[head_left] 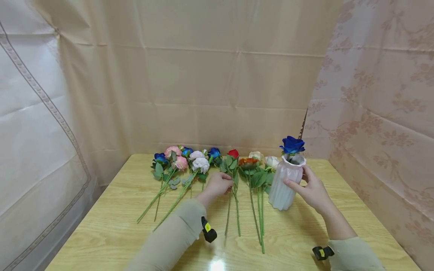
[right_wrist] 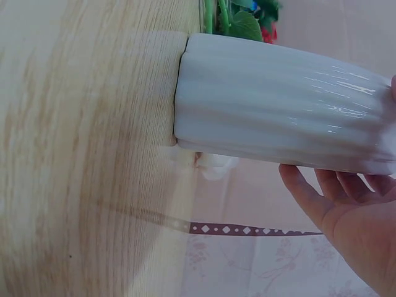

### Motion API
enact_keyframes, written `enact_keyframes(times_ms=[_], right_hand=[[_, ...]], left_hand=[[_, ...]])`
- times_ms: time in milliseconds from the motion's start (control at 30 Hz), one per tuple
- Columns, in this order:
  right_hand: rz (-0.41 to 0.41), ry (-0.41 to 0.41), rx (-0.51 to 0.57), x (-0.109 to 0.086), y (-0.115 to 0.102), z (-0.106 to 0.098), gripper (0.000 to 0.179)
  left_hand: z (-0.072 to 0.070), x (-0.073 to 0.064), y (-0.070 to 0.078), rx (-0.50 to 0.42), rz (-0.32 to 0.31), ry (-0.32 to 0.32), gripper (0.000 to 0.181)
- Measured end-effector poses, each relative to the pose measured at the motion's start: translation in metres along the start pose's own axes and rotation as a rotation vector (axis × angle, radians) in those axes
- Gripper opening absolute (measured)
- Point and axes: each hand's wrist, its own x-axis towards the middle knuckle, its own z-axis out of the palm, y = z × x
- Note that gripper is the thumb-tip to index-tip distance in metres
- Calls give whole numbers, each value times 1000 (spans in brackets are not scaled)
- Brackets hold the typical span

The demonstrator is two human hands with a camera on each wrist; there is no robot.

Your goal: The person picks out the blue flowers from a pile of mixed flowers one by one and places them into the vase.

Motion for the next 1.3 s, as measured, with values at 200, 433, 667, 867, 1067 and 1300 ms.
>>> enact_keyframes(times_ms=[200, 433, 667, 867, 1067, 1300], right_hand=[[2, 7, -12, -1, 1, 4, 80], [-11, 9, -6, -1, 0, 5, 79], [-14, 8, -5, 1, 1, 4, 78], [-23, 12, -17, 1, 2, 4, 77], [-21, 17, -13, 1, 3, 3, 78], [-9, 7, -12, 1, 4, 1, 79]], left_hand=[[33, -7, 13, 175, 56, -88, 33], [53, -12, 20, 265, 42, -110, 39], [49, -9, 18, 277, 47, -57, 37], [40, -12, 19, 245, 34, -63, 40], [24, -13, 24, 237, 77, -64, 44], [1, -18, 38, 279, 126, -50, 47]])
